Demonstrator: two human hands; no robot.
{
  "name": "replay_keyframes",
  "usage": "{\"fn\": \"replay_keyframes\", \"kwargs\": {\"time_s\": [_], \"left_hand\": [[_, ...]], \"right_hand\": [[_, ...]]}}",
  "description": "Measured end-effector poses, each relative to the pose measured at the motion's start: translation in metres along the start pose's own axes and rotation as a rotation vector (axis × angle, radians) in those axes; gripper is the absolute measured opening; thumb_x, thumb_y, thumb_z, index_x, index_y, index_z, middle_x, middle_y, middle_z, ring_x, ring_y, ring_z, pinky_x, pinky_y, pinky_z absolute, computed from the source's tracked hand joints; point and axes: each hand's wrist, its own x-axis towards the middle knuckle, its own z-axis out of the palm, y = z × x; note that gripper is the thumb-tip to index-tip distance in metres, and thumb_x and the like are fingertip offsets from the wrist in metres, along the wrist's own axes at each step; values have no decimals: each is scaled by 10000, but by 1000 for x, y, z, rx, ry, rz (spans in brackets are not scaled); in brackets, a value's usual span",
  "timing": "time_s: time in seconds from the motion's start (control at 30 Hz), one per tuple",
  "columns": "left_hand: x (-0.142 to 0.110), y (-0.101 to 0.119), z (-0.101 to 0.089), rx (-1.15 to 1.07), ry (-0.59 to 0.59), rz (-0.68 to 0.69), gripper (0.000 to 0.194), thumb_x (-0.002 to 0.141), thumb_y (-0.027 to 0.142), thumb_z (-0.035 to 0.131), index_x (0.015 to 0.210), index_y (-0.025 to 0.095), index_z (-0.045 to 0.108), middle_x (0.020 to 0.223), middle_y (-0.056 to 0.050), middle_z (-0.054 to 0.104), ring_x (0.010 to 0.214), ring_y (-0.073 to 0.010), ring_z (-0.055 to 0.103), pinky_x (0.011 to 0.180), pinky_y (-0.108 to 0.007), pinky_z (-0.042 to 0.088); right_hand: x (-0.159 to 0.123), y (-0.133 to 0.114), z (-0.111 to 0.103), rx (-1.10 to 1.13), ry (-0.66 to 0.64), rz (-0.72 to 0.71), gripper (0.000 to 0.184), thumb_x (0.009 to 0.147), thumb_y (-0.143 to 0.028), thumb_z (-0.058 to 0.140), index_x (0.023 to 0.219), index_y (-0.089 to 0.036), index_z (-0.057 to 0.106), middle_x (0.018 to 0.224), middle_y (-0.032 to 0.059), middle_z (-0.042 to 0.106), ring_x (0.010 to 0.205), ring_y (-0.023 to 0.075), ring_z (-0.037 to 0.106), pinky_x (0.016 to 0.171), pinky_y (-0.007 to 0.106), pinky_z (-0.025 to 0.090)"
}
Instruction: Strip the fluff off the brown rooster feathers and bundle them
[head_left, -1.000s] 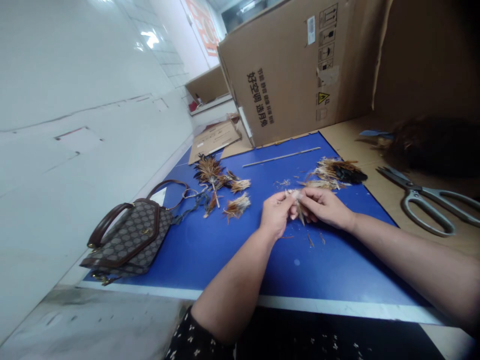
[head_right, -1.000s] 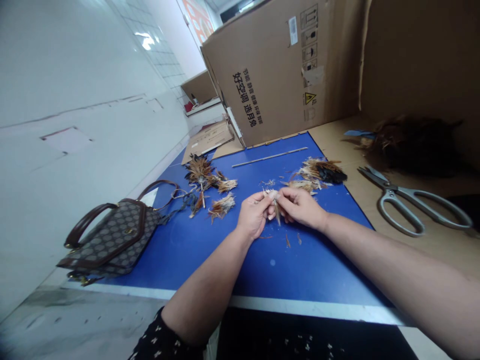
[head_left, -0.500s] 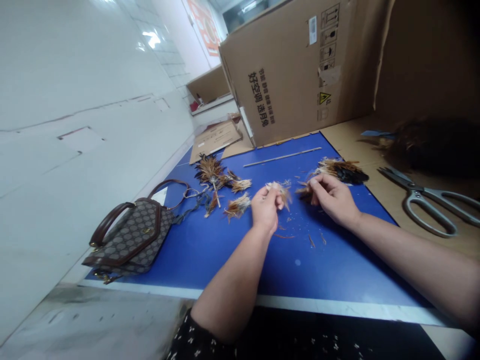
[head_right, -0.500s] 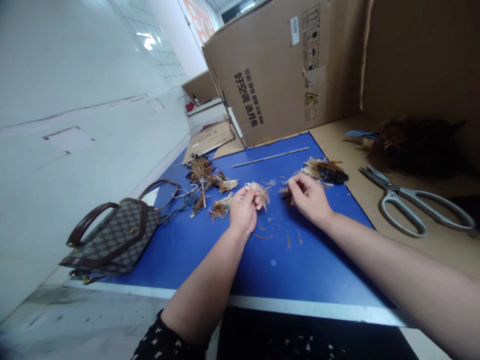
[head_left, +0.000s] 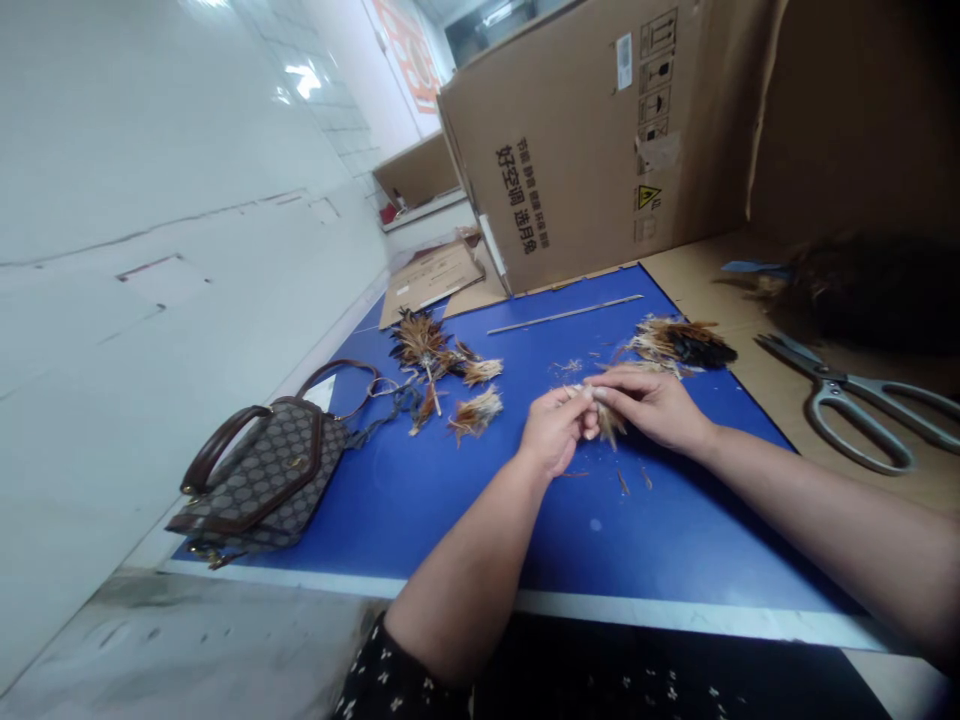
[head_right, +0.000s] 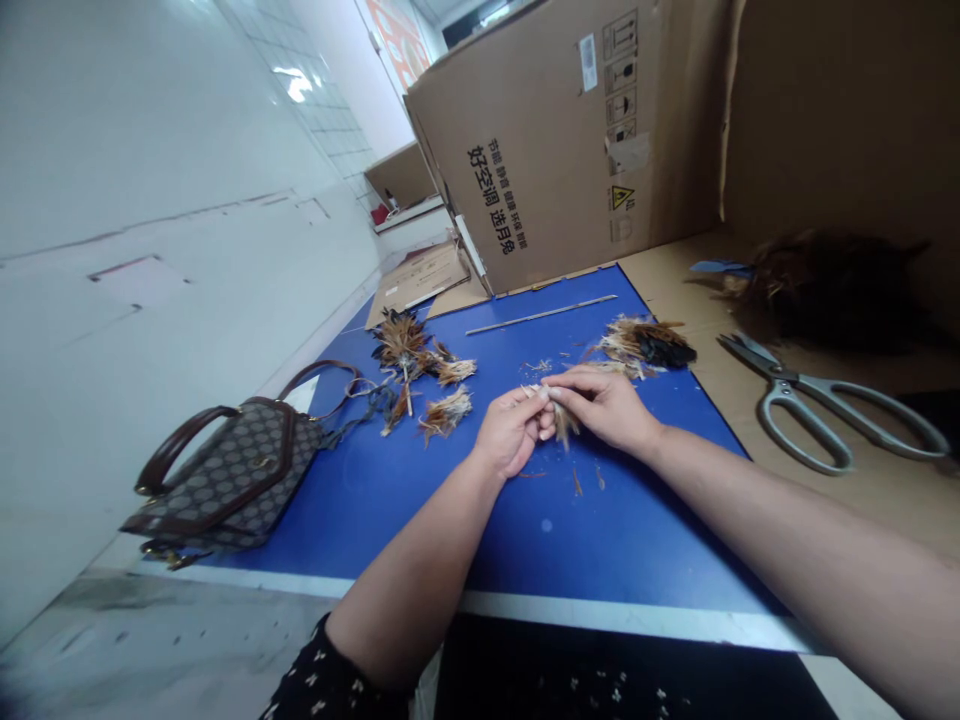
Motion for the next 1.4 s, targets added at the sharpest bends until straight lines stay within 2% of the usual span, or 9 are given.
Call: {"fn": "replay_keyframes", "kwargs": {"time_s": [0.23,0.43,0.5,0.63,0.73,0.9,1.03,1.17,1.4], "left_hand": [[-1,-1,-2,12,-114,-2,372,762,387,921,852,80,731,705,-50,646,625,-132,602,617,-289,468],[0,-3,-4,46,-136,15,368,827,429,876,827,97,718,666,-36,617,579,-123,572,551,-276,455],[0,-3,-4,43,-128,12,357,831,421,875,874,99,727,711,-33,627,567,-112,559,520,-270,447],[-1,-2,-3,3,-105,4,493,815,381,893,1191,108,729,786,-22,656,568,-111,574,516,-271,460],[-2,0,-2,-8,-100,-20,602,807,355,891,1314,106,682,786,-25,675,572,-124,595,536,-282,474],[-4,5,-2,-15,-168,-92,598,812,302,848,1341,89,667,800,-48,691,601,-142,618,579,-301,492],[-9,13,1,-61,-249,-86,586,735,166,797,1306,99,683,926,-87,733,796,-192,708,831,-394,585],[-11,16,4,-121,-283,-59,598,734,111,788,1322,97,675,1105,-147,770,1075,-283,745,1140,-540,490],[-4,8,3,-96,-144,-2,404,892,334,838,1178,75,718,1054,-173,781,1000,-276,781,1046,-502,571]], "right_hand": [[0,-2,-2,38,24,84,337,932,-533,732,1049,-249,869,1064,94,829,980,264,777,934,412,623],[-2,-6,1,236,-15,309,547,878,-597,770,1250,-195,785,793,53,779,588,168,648,583,324,554],[-2,-7,1,296,-51,336,519,872,-604,779,1173,-182,791,732,31,744,550,143,598,547,295,508],[-1,-8,-2,350,-154,327,437,897,-607,761,842,-174,766,641,21,695,540,126,557,550,277,461],[0,-11,-5,371,-207,317,441,917,-610,743,823,-180,760,673,39,731,574,144,590,575,290,461],[2,-19,-11,388,-305,329,461,911,-644,735,832,-190,750,728,54,764,606,158,633,593,301,461],[4,-17,-13,421,-234,390,476,887,-658,751,789,-197,685,699,27,718,593,148,624,583,292,461],[5,-11,-16,355,-87,413,500,845,-676,785,816,-186,688,681,-8,650,565,110,516,531,260,398],[4,-17,-17,330,-40,380,485,863,-680,768,818,-207,668,634,-12,611,554,127,518,521,272,408]]}}
